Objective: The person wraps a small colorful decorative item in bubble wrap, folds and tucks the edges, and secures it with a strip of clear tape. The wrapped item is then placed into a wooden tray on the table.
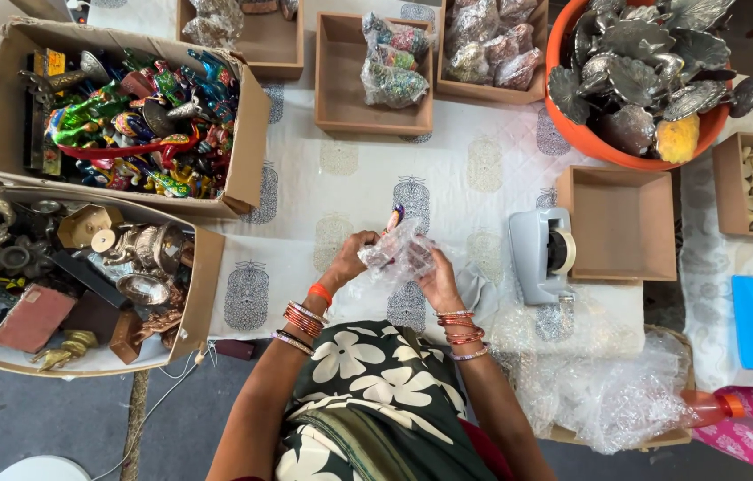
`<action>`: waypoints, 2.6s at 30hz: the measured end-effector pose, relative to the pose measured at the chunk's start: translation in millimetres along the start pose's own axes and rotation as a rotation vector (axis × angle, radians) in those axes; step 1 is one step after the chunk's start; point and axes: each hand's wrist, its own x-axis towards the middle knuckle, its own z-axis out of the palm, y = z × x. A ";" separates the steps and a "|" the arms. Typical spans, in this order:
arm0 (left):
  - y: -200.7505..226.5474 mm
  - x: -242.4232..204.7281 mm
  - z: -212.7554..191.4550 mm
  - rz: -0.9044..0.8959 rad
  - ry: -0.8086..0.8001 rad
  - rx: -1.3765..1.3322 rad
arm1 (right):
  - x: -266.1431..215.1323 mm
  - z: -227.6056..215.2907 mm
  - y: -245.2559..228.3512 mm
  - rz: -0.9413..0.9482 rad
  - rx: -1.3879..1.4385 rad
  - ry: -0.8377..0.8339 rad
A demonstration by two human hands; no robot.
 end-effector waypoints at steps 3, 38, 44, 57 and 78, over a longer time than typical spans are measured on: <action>13.3 3.4 -1.0 -0.132 -0.150 -0.083 | -7.6 -5.7 -5.4 -0.094 -0.037 -0.040; -77.3 39.3 19.8 -0.376 0.166 -0.804 | -26.8 7.7 -42.5 -0.195 0.137 0.042; 10.1 -19.1 0.6 -0.604 0.103 -0.893 | -7.4 16.6 -74.2 -0.529 -0.563 0.357; 29.1 -100.9 7.9 -0.694 -0.237 -0.672 | 51.4 88.0 -120.3 -0.691 -1.664 0.301; 126.7 -11.5 42.8 0.125 0.127 0.439 | 61.8 78.2 -99.7 -0.668 -1.578 0.275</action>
